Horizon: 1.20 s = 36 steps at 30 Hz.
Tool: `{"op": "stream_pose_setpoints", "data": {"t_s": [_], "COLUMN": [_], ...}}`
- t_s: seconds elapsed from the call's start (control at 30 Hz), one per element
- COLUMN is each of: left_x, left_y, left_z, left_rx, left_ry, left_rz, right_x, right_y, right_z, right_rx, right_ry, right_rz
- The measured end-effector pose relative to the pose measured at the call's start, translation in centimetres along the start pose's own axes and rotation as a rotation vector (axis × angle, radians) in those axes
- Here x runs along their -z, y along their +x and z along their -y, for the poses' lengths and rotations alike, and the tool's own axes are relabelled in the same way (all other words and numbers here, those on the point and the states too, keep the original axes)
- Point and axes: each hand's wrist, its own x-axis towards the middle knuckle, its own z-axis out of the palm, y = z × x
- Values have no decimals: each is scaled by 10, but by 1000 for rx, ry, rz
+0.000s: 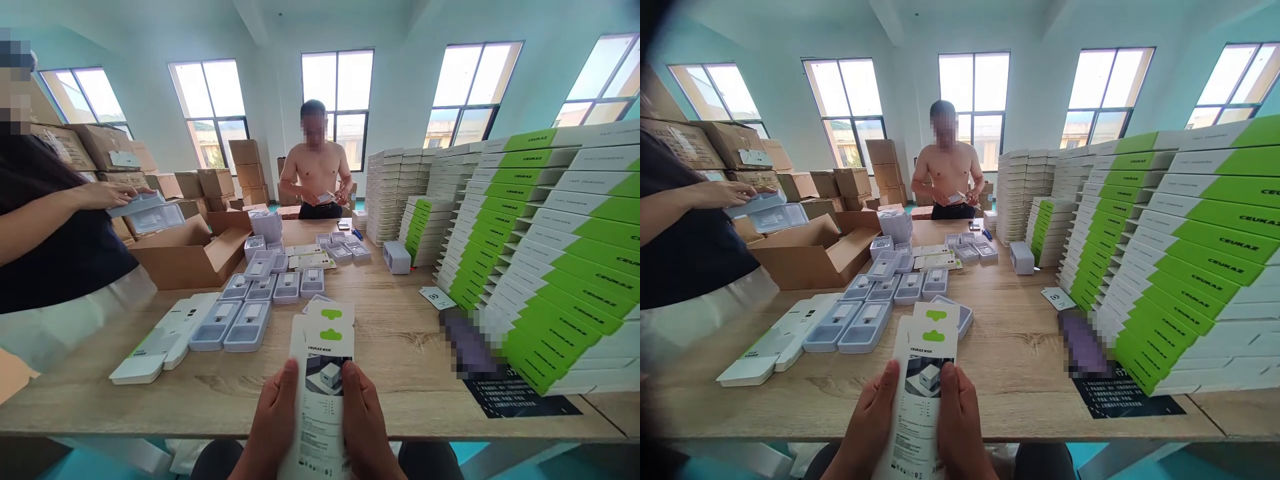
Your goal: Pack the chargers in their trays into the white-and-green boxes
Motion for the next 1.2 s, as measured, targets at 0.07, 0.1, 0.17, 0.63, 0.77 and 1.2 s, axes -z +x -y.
{"op": "stream_pose_setpoints", "data": {"t_s": [0.07, 0.1, 0.17, 0.63, 0.77, 1.2], "left_x": [1, 2, 4, 20, 23, 29], "left_y": [-2, -3, -2, 4, 6, 1], "left_z": [-2, -3, -4, -30, -53, -85], "left_rx": [-38, -56, -77, 133, -9, -830], "left_ry": [52, 80, 131, -121, 75, 1365], "left_rz": [-32, -59, -113, 516, 665, 491], "right_x": [0, 0, 0, 21, 19, 8], "right_y": [-1, -2, -5, -10, -3, 7], "right_z": [-3, -3, -4, 6, 25, 86], "right_rx": [-38, -52, -25, -101, 23, -206], "right_ry": [41, 46, 16, -23, -309, 191], "right_rz": [38, 57, 91, 193, 255, 522]}}
